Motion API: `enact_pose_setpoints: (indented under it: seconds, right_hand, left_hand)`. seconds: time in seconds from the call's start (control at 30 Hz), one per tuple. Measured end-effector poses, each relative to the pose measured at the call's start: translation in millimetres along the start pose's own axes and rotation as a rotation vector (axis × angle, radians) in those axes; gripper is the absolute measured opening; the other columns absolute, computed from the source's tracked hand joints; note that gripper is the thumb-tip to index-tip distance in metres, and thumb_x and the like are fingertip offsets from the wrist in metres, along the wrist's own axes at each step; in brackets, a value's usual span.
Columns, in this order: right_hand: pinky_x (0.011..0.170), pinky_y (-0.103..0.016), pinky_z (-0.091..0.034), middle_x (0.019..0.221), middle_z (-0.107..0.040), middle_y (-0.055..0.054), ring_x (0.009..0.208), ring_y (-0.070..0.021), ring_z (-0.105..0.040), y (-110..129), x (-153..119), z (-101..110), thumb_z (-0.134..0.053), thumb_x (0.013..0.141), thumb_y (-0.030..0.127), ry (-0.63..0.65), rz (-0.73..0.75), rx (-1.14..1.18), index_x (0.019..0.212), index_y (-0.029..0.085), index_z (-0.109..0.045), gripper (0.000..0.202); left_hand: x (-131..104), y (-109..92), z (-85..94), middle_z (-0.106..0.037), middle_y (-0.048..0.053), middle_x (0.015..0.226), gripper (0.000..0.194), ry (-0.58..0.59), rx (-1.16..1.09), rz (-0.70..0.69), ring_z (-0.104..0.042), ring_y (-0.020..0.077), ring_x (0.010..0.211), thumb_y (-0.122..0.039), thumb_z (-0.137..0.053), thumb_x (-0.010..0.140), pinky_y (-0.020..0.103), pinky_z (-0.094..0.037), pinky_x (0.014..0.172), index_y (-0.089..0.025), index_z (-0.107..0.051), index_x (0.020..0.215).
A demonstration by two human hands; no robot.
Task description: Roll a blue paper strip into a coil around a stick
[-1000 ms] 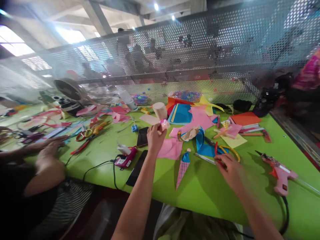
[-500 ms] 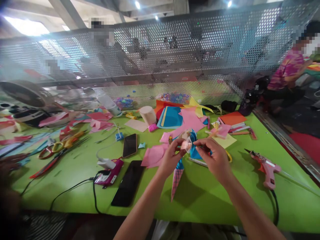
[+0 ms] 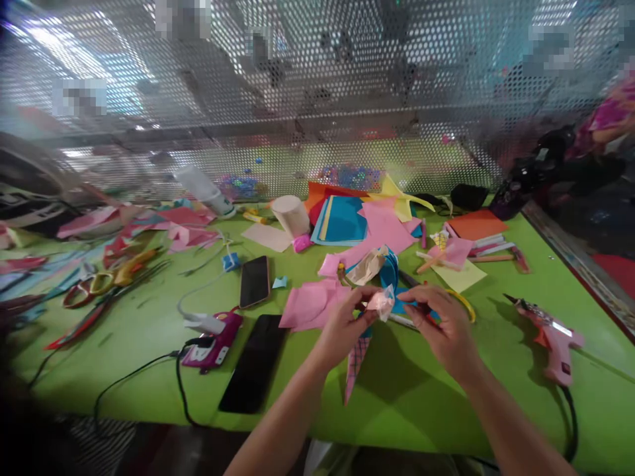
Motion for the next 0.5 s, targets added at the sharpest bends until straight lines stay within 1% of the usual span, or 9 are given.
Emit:
enact_pose_setpoints:
  seconds: [0.1,0.23,0.3,0.4,0.5]
  right_hand:
    - [0.084,-0.037,-0.060,0.103,-0.078,-0.005,0.097,-0.0241,-0.074,4.1,-0.9,0.2,-0.071,0.103,0.028,0.031,0.027,0.004,0.110,0.033,-0.081,0.013]
    - [0.076,-0.036,-0.058,0.103,-0.077,-0.005,0.085,-0.0219,-0.070,3.4,-2.1,-1.0,-0.073,0.103,0.033,0.078,-0.028,-0.031,0.113,0.033,-0.080,0.013]
    - [0.074,-0.037,-0.057,0.105,-0.077,-0.006,0.082,-0.0216,-0.069,1.4,-2.5,-2.4,-0.073,0.103,0.037,0.100,-0.062,-0.059,0.114,0.033,-0.080,0.014]
    - [0.075,-0.037,-0.056,0.110,-0.078,-0.006,0.085,-0.0220,-0.070,-0.4,-3.6,-3.4,-0.072,0.103,0.040,0.110,-0.069,-0.096,0.116,0.033,-0.079,0.016]
    - [0.086,-0.040,-0.056,0.112,-0.079,-0.005,0.096,-0.0252,-0.073,-3.4,-5.7,0.3,-0.072,0.103,0.043,0.079,-0.060,-0.137,0.114,0.034,-0.080,0.016]
  left_hand:
    - [-0.5,-0.6,-1.2,-0.080,0.007,0.115,0.032,0.010,0.020,0.009,-0.071,0.0215,0.100,-0.021,-0.069,0.095,0.031,-0.055,0.090,-0.021,-0.074,0.127]
    - [-1.7,-4.2,-1.1,-0.081,0.007,0.115,0.031,0.000,0.096,0.005,-0.071,0.0222,0.100,-0.023,-0.073,0.094,0.032,-0.054,0.089,-0.021,-0.075,0.125]
    - [-1.7,-6.0,-0.5,-0.081,0.008,0.116,0.032,-0.008,0.114,-0.009,-0.071,0.0227,0.101,-0.025,-0.075,0.094,0.033,-0.054,0.091,-0.021,-0.076,0.125]
    - [-1.4,-8.0,0.5,-0.081,0.009,0.119,0.033,-0.018,0.092,-0.027,-0.071,0.0229,0.103,-0.030,-0.078,0.096,0.034,-0.054,0.094,-0.021,-0.076,0.127]
    - [-1.7,-10.9,0.0,-0.081,0.011,0.120,0.036,-0.013,0.088,-0.048,-0.072,0.0244,0.105,-0.038,-0.080,0.097,0.035,-0.055,0.095,-0.020,-0.076,0.127]
Point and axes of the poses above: each hand's wrist, its own x-axis towards the middle knuckle, its own z-axis out of the back of the hand, y = z × x, the point moved 5 cm from there along x, towards the middle knuckle
